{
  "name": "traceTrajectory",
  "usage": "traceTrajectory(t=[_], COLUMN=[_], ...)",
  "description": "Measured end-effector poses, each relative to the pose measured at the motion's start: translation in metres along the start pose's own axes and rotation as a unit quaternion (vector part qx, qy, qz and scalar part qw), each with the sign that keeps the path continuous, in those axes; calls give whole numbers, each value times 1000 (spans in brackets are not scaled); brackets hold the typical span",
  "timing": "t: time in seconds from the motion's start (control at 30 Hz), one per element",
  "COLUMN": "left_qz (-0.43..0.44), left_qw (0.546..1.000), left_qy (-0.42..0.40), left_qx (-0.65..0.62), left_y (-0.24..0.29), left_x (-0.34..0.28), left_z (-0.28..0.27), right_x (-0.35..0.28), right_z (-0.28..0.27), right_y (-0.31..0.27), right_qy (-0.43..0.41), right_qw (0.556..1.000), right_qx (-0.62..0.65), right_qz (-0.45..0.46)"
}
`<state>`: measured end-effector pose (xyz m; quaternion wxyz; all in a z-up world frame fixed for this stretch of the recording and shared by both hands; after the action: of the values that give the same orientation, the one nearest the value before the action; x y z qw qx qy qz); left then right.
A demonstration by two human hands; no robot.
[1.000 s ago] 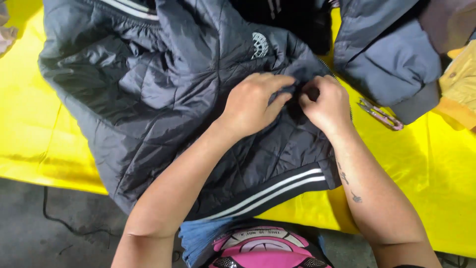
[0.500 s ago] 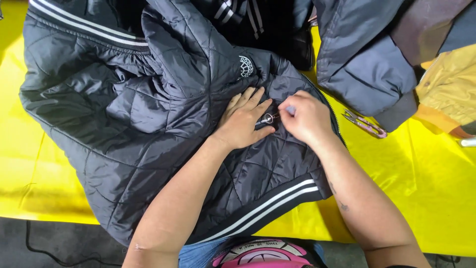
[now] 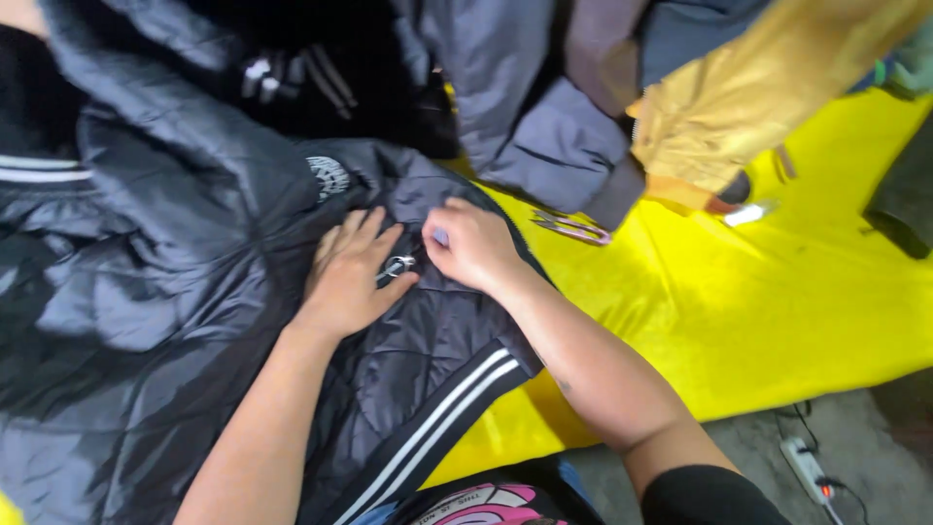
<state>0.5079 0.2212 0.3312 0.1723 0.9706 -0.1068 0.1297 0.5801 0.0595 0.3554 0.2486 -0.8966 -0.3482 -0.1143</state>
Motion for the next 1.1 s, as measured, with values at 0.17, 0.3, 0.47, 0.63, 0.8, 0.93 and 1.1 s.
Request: traceTrajectory(t=[0.17, 0.3, 0.47, 0.63, 0.8, 0.93, 1.1], left_qz=[10, 20, 31, 0, -28, -32, -26], left_qw=[999, 998, 996, 995, 995, 991, 988], left_qy=[40, 57, 84, 100, 72, 78, 82], left_qx=[30, 30, 11, -27, -61, -100, -127], left_y=[1, 1, 1, 0, -11, -19, -15], left_x=[-1, 0, -2, -2, -7, -6, -6], left_z=[0, -1, -5, -13, -7, -4, -11], right_x=[0, -8, -9, 2, -6, -7, 1], right_z=[-4, -18, 1, 5, 2, 5, 12], right_y=[30, -5, -23, 23, 13, -27, 0], right_qy=[60, 101, -9, 7, 63, 13, 20], right_qw=[997, 987, 999, 998, 997, 998, 999], right_qx=[45, 120, 30, -30, -12, 42, -44], right_qz=[33, 26, 17, 56, 40, -42, -18])
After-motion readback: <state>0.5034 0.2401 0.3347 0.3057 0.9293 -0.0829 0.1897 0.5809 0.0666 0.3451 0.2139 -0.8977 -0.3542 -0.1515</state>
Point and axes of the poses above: each hand's wrist, its own x-axis towards the middle knuckle, its own z-axis out of the palm, y = z × x, the point moved 6 cm from there along x, towards the middle knuckle, and after that the axes turned 1 degree about y, right-handed, at the moved point
